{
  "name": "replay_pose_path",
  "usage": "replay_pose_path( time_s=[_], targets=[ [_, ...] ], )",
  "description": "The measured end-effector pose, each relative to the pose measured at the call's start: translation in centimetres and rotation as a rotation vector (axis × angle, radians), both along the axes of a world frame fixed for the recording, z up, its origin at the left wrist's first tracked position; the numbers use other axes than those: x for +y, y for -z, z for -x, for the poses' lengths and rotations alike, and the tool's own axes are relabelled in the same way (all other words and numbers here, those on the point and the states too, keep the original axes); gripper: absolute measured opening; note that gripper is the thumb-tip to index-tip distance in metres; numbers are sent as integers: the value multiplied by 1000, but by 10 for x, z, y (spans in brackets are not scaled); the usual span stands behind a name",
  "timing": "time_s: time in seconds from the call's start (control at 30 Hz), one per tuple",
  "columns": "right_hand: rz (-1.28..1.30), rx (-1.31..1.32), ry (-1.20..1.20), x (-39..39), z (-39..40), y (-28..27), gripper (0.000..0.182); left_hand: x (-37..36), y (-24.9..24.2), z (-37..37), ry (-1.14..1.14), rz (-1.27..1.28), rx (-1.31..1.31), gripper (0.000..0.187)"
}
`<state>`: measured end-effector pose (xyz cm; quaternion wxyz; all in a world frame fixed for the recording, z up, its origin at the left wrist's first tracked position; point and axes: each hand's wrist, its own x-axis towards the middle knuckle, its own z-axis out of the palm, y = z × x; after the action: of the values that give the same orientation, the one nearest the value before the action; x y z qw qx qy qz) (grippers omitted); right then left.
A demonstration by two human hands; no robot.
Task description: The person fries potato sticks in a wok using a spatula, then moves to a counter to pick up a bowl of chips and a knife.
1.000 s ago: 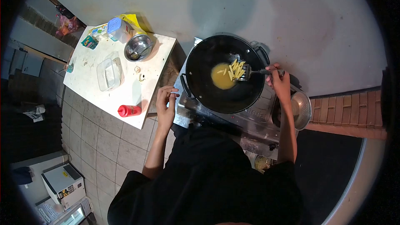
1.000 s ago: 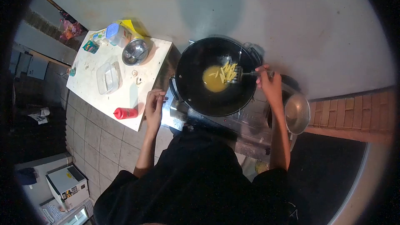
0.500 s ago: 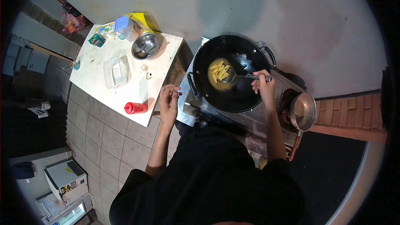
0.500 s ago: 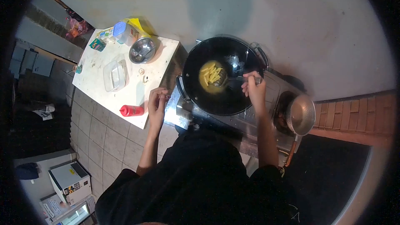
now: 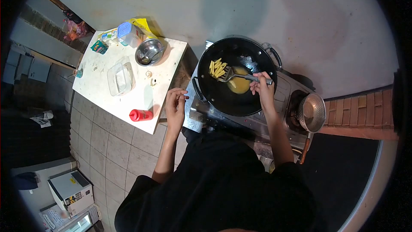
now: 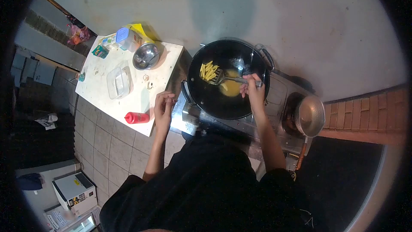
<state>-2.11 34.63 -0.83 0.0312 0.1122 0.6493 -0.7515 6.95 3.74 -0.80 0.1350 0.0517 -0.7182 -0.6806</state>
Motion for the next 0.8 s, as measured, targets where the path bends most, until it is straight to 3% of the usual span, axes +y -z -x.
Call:
replay_pose_path(
  time_s=[0.43,0.8],
  targets=[
    [148,29,-18,17,-7,-7,28,-2,6,-8,-33,3,-16,14],
    [13,41,-23,48,-42,-33,28,0,3,-4,-7,-4,-28,14]
  ],
)
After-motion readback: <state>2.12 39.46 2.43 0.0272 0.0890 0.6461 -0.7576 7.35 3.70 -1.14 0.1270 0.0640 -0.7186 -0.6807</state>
